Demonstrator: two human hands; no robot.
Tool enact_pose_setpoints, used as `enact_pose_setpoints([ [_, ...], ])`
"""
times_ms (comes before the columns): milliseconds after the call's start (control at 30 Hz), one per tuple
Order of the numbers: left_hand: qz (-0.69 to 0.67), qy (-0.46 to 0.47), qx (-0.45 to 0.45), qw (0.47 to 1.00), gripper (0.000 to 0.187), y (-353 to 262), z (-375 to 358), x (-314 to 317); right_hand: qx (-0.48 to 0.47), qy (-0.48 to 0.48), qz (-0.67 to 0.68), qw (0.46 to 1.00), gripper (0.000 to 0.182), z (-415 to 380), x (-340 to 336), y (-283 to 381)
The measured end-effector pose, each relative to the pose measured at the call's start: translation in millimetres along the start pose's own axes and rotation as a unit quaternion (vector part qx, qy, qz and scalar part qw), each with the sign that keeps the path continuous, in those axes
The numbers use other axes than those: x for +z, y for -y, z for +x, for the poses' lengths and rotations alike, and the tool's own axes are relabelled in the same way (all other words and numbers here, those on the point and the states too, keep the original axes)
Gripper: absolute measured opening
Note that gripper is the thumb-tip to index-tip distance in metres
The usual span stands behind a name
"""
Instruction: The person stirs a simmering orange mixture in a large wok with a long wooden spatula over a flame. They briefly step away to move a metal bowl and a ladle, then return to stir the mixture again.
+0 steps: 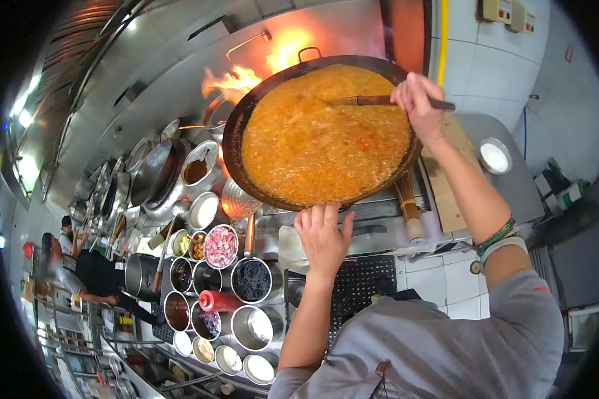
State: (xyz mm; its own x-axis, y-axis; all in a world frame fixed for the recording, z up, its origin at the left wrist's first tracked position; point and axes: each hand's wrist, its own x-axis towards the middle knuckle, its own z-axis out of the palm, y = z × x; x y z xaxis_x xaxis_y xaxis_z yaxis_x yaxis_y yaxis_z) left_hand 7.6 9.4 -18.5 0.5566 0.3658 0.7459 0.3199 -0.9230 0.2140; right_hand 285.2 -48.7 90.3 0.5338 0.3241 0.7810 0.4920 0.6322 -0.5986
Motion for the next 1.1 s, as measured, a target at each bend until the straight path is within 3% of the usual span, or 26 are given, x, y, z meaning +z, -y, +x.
enact_pose_setpoints([
  [200, -0.003, -0.004, 0.004, 1.0, 0.036, 0, -1, 0, 0.061, -0.014, 0.086, 0.994, 0.044, 31, -38, 46],
  [500, 0.006, -0.002, 0.005, 1.0, 0.034, 0, -1, -1, 0.118, -0.025, 0.084, 0.989, 0.04, 54, -81, 111],
  [733, 0.007, 0.014, -0.002, 1.0, 0.033, 0, 0, -2, 0.161, 0.036, 0.078, 0.983, 0.038, 91, -110, 155],
  [900, 0.002, 0.001, 0.011, 1.0, 0.034, 2, 2, 0, 0.145, -0.028, 0.004, 0.989, 0.038, 120, -102, 184],
  [1100, -0.003, -0.009, 0.015, 1.0, 0.035, 1, 3, 0, 0.167, -0.05, 0.065, 0.983, 0.039, 148, -121, 183],
])
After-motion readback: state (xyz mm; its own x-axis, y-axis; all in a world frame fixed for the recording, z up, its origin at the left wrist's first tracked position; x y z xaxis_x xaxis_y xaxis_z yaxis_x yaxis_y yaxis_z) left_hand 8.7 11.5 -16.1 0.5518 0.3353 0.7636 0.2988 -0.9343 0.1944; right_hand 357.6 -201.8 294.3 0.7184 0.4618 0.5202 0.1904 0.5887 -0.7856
